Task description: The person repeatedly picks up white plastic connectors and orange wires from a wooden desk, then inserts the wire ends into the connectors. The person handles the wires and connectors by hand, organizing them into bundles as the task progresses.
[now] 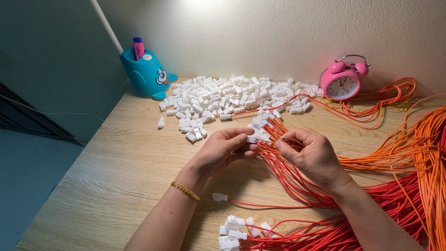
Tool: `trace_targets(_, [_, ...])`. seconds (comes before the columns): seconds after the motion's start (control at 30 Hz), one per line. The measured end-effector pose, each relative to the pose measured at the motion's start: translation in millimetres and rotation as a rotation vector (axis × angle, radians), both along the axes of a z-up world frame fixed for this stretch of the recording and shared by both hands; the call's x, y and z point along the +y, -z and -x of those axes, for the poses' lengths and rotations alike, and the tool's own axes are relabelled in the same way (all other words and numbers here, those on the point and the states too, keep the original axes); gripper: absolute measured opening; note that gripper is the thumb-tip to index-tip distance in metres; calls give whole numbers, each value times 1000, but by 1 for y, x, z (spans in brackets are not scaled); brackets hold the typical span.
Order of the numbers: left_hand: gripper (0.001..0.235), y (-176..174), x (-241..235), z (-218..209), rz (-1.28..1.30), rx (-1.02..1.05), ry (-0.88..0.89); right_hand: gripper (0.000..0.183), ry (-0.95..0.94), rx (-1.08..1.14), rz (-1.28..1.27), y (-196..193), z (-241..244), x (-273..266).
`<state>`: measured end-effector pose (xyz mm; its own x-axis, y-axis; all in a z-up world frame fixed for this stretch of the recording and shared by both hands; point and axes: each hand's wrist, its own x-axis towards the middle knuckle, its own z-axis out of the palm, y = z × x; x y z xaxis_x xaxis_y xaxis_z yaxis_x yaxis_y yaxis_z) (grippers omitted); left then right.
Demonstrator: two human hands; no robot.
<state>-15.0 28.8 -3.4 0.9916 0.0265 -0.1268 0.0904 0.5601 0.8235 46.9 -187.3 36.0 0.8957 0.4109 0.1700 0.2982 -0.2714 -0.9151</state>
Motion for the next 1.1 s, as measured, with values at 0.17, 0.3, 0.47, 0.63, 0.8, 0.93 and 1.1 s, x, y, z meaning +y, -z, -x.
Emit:
trace_targets(0.17, [28, -3, -1, 2, 0, 6, 0, 11, 22, -30, 3, -4, 2, 0])
trace_targets(0.3, [29, 2, -2, -3, -19, 3, 8, 11, 26, -93, 43, -2, 2, 1])
trace_targets(0.47, [29, -4, -6, 1, -23, -2, 15, 10, 35, -126, 63, -6, 5, 3])
trace_targets(0.63, [28, -2, -9, 0, -54, -7, 14, 10, 26, -156, 85, -5, 4, 3])
trace_targets(0.8, [25, -3, -12, 0, -105, -14, 8, 11, 19, -171, 80, -9, 6, 5])
trace_targets(0.93, [25, 1, -13, -3, -120, -25, 9, 10, 11, -159, 68, -9, 7, 5])
trace_targets(1.1, [26, 0, -13, -1, -157, -37, 19, 7, 2, -108, 41, -11, 9, 5])
